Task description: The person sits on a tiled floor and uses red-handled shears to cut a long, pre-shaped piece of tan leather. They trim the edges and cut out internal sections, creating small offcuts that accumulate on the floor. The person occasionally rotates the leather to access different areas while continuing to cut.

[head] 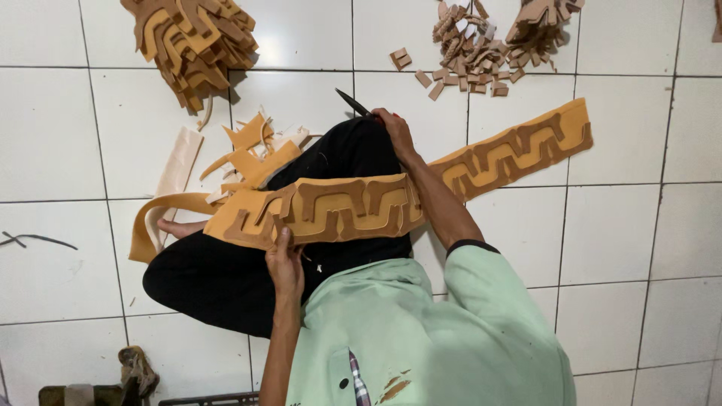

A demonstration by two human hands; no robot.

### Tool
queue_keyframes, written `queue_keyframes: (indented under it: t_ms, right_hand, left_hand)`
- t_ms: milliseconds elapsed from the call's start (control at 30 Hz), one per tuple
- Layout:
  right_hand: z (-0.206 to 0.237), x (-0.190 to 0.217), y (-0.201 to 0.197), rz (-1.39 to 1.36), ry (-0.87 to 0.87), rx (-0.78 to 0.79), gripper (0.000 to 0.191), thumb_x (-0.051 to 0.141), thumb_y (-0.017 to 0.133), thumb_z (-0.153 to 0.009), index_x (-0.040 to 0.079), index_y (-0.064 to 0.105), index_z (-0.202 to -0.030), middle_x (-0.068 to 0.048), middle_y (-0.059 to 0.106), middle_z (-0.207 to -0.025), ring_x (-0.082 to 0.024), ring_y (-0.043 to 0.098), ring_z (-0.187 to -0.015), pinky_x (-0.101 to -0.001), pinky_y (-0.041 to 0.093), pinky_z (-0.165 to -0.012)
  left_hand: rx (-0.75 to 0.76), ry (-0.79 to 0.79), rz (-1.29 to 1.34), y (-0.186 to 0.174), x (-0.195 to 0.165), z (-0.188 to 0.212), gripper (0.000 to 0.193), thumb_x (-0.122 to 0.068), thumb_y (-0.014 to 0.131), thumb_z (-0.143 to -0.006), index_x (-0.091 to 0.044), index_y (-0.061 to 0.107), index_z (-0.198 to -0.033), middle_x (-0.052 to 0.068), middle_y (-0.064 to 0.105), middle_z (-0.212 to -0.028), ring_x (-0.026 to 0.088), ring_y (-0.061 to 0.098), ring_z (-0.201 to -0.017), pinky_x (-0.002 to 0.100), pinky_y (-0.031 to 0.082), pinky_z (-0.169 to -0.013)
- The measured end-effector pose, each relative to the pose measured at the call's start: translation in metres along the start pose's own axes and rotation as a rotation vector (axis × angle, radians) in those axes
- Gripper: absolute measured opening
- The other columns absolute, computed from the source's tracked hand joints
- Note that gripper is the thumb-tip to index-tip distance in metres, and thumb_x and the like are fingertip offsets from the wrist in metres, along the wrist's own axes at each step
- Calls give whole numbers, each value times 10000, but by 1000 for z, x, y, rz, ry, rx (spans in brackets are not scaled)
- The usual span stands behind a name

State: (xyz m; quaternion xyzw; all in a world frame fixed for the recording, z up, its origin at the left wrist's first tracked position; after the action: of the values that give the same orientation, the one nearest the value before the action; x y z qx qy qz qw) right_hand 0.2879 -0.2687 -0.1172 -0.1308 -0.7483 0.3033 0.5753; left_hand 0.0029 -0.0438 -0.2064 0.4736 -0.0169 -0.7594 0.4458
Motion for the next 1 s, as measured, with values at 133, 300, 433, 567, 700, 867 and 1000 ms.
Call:
queue_keyframes:
  t_ms: [133, 300, 433, 567, 700, 867, 1000]
  right_hand:
    - [-11, -49, -29, -26, 468, -148, 320, 96, 754, -905, 101, 659, -1210, -72, 728, -935, -160, 691, -768, -305, 552, -633]
    - [2, -100, -122, -536, 646, -764, 418, 133, 702, -921, 80, 558, -1309, -106, 750, -1014, -157, 737, -683, -289, 620, -508]
    - [43, -113, -140, -500, 687, -768, 489, 143, 750, -949, 70, 493, -1358, -116, 728, -1096, -181, 764, -766, -283, 585, -569]
    - [108, -108, -131, 23, 809, -541, 377, 184, 799, -961, 79, 625, -1280, -131, 738, -1097, -214, 699, -935, -350, 542, -745]
    - [184, -92, -142, 223, 801, -677, 454, 284, 839, -868, 75, 654, -1227, -106, 756, -1020, -242, 710, -903, -404, 556, -807]
    - [270, -111, -86, -452, 1164, -708, 430, 424, 728, -940, 100, 572, -1177, -130, 693, -836, -215, 661, -606, -357, 536, -503]
    - [234, -110, -63, -944, 965, -872, 405, 385, 789, -955, 145, 573, -1199, -20, 466, -750, -130, 455, -538, -295, 383, -440]
  left_hand:
    - [-6, -7, 2, -3, 2, -1, 284, -236, 655, -1011, -75, 674, -1244, 46, 704, -1154, 174, 655, -1058, 363, 529, -894]
    - [13, -2, -15, 0, 4, 1, 296, -251, 650, -1025, -54, 669, -1245, 67, 703, -1169, 193, 660, -1088, 379, 544, -933]
    - [29, -18, 4, 6, 3, -3, 357, -245, 653, -1012, -32, 626, -1296, 88, 685, -1202, 216, 655, -1104, 404, 548, -959]
    - [9, -75, 131, 9, 0, -9, 483, -262, 622, -967, -40, 518, -1383, 94, 653, -1256, 229, 673, -1140, 439, 580, -925]
    - [141, -4, 200, 25, -20, -12, 512, -145, 647, -1017, -3, 454, -1470, 130, 608, -1329, 262, 644, -1191, 438, 576, -971]
    - [206, 112, 261, 38, -51, 7, 500, -81, 622, -1013, -51, 450, -1482, 109, 605, -1337, 238, 630, -1224, 418, 595, -1020]
    - [150, 249, 116, 35, -89, 19, 456, -69, 607, -1049, -22, 451, -1476, 137, 614, -1314, 248, 653, -1146, 407, 594, -926]
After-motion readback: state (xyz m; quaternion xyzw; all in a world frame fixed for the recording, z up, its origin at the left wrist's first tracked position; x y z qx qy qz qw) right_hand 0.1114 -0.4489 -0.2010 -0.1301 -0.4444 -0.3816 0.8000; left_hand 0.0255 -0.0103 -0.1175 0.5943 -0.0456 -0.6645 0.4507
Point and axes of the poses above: each hand's wrist, its own z-axis away from the middle knuckle, its own y-axis out of the palm, x = y × z, the point moved 10 cm from there along -z, towards the middle knuckle
